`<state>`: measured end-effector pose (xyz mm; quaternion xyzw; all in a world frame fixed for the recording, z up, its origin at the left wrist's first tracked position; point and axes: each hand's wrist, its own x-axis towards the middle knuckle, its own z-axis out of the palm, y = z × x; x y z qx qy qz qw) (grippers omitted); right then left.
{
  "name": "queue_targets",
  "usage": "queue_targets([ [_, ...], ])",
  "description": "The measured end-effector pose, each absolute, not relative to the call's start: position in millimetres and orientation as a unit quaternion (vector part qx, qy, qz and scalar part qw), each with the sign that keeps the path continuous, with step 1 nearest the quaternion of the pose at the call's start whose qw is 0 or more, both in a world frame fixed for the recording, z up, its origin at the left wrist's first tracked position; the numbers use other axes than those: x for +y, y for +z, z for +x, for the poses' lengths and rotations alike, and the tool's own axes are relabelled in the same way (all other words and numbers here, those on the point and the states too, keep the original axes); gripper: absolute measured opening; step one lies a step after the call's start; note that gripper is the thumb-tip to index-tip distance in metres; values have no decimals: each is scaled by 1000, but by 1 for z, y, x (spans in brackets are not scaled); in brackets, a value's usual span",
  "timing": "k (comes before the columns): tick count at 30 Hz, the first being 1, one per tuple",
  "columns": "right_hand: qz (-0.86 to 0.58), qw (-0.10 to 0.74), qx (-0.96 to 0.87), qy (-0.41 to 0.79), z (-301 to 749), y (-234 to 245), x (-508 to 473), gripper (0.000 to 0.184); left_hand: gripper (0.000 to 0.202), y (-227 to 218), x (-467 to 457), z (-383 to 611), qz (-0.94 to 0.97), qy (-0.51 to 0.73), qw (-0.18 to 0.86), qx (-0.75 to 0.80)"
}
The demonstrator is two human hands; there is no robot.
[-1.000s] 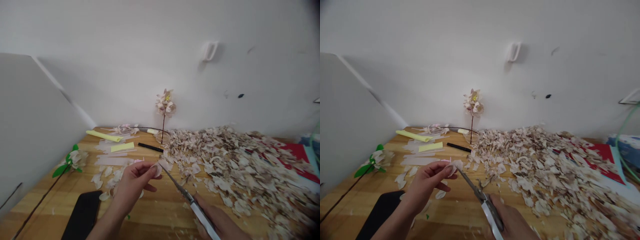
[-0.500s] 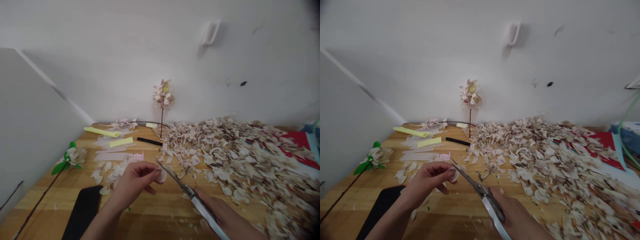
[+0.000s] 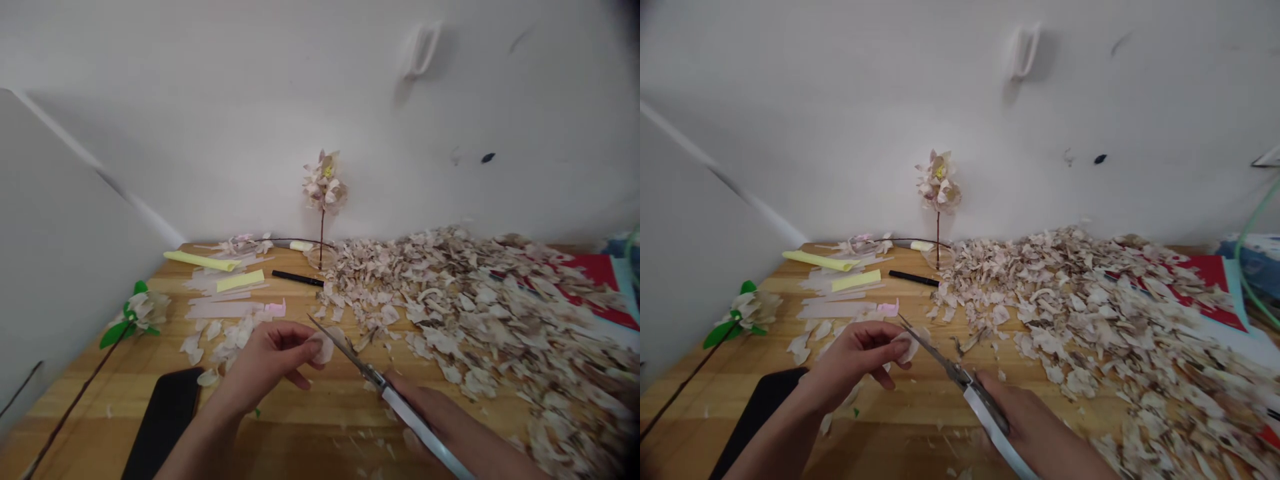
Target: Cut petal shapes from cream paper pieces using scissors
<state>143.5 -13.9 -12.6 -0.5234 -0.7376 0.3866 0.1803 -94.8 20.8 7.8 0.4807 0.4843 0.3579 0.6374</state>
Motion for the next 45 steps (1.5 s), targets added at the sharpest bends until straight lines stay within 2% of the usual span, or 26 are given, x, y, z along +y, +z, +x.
queue_targets([
  [6,-494,165,-740,426,147,-25,-12,41,19,6,22,-95,489,354,638,478],
  [14,-533,137,-774,315,147,-32,-13,15,16,8,22,-95,472,369,651,466],
  [21,-569,111,-770,267,145,-37,-13,27,12,9,19,-90,432,381,681,453],
  [27,-572,115,-785,209,146,-47,-13,20,15,2,23,-87,409,387,691,453],
  [35,-576,95,-786,204,147,-48,-12,36,13,2,21,-91,424,393,674,461],
  [45,-582,100,-774,227,148,-46,-9,27,13,-2,24,-94,420,396,680,452],
])
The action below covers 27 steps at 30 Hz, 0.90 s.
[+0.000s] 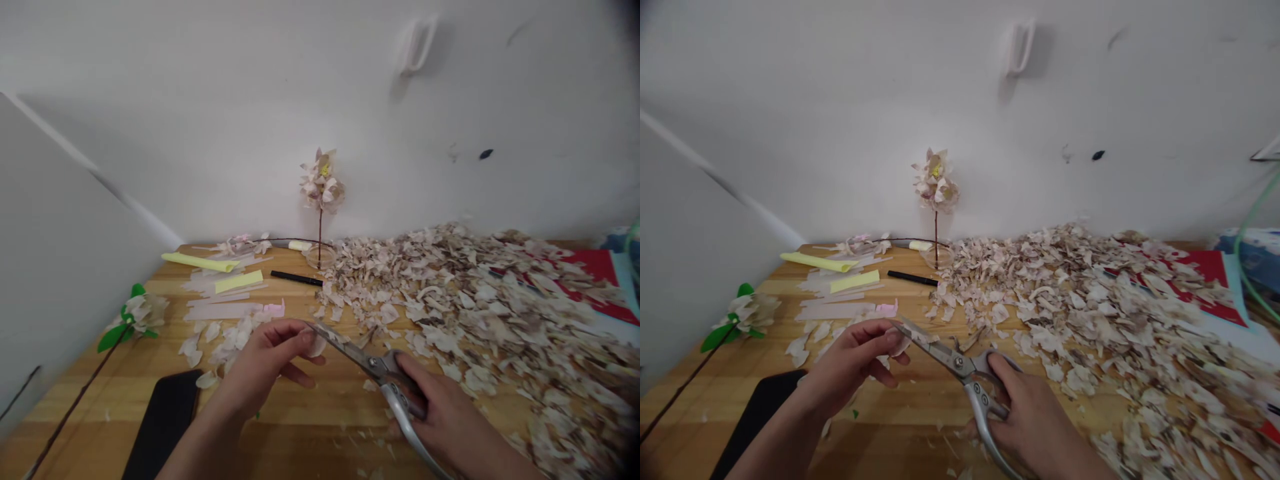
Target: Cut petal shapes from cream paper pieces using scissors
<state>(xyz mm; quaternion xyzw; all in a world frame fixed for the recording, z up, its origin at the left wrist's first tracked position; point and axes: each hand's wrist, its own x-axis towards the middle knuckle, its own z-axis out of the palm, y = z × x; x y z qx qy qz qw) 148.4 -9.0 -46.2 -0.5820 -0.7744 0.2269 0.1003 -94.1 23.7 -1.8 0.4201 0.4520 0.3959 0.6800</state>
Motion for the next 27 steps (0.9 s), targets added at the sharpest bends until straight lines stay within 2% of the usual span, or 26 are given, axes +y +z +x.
queue_targets([
  [8,-588,74,-770,238,153,-45,-5,38,14,-1,24,-96,425,394,683,445],
  [13,-571,80,-786,223,160,-51,-5,31,14,0,24,-100,446,381,686,431],
  [21,-571,64,-787,226,160,-44,-5,33,16,2,25,-102,470,342,680,447],
  [27,-572,77,-789,211,164,-43,-6,23,16,4,25,-104,480,329,679,447],
])
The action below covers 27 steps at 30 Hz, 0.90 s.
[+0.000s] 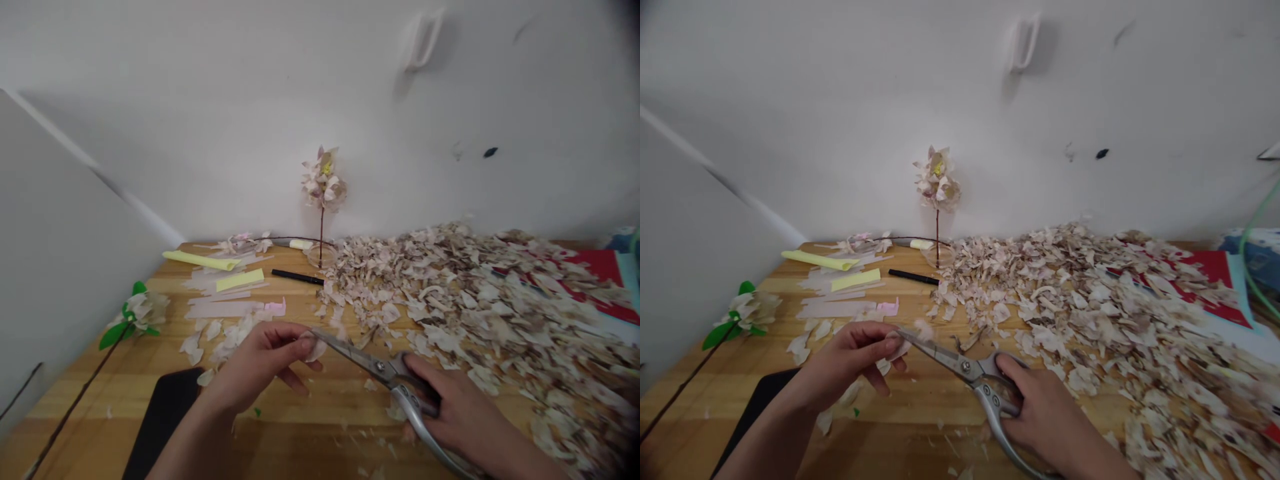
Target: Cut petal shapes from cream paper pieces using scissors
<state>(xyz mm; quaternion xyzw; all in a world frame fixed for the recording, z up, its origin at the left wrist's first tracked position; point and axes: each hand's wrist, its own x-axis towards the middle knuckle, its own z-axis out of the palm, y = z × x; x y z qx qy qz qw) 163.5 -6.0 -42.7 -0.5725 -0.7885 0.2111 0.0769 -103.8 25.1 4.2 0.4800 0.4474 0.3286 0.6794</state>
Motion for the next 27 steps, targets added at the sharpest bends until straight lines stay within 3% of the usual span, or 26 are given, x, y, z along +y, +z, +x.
queue_targets([
  [9,-568,79,-791,211,168,-42,-3,30,16,7,25,-106,492,310,676,452],
  [16,-556,97,-802,194,171,-43,-3,18,18,8,24,-107,497,305,669,461],
  [19,-556,156,-784,226,172,-46,-1,16,20,8,24,-103,498,327,641,484],
  [23,-574,308,-675,347,166,-61,-1,15,23,-3,22,-84,466,435,549,540],
  [27,-573,384,-574,441,148,-73,-4,13,25,-22,14,-56,468,503,479,545],
])
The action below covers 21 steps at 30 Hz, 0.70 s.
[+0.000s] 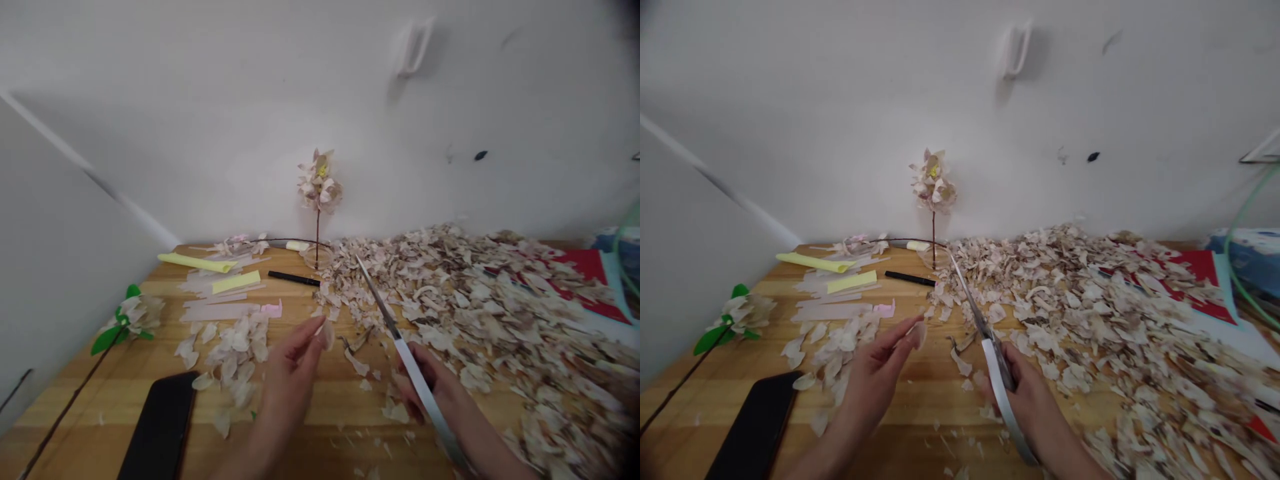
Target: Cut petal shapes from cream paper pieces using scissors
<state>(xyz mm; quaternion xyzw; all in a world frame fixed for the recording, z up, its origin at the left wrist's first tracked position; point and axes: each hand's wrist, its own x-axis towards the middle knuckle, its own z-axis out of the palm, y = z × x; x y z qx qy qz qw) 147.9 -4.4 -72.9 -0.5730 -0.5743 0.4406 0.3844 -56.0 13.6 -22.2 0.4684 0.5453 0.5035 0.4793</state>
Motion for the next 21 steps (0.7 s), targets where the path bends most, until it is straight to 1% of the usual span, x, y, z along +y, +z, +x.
queue_targets([
  [2,-571,423,-522,471,136,-71,-5,25,26,-31,8,-45,480,502,473,542],
  [4,-565,436,-520,469,124,-66,-3,31,26,-38,3,-37,489,500,476,534],
  [7,-574,430,-522,462,107,-58,2,32,28,-43,0,-31,488,501,489,522],
  [10,-579,437,-513,459,98,-53,9,30,29,-45,-1,-30,452,491,530,523],
  [17,-595,450,-514,424,104,-53,18,29,23,-43,3,-30,380,498,594,506],
  [21,-595,445,-520,420,109,-54,21,28,28,-45,5,-30,359,494,620,492],
])
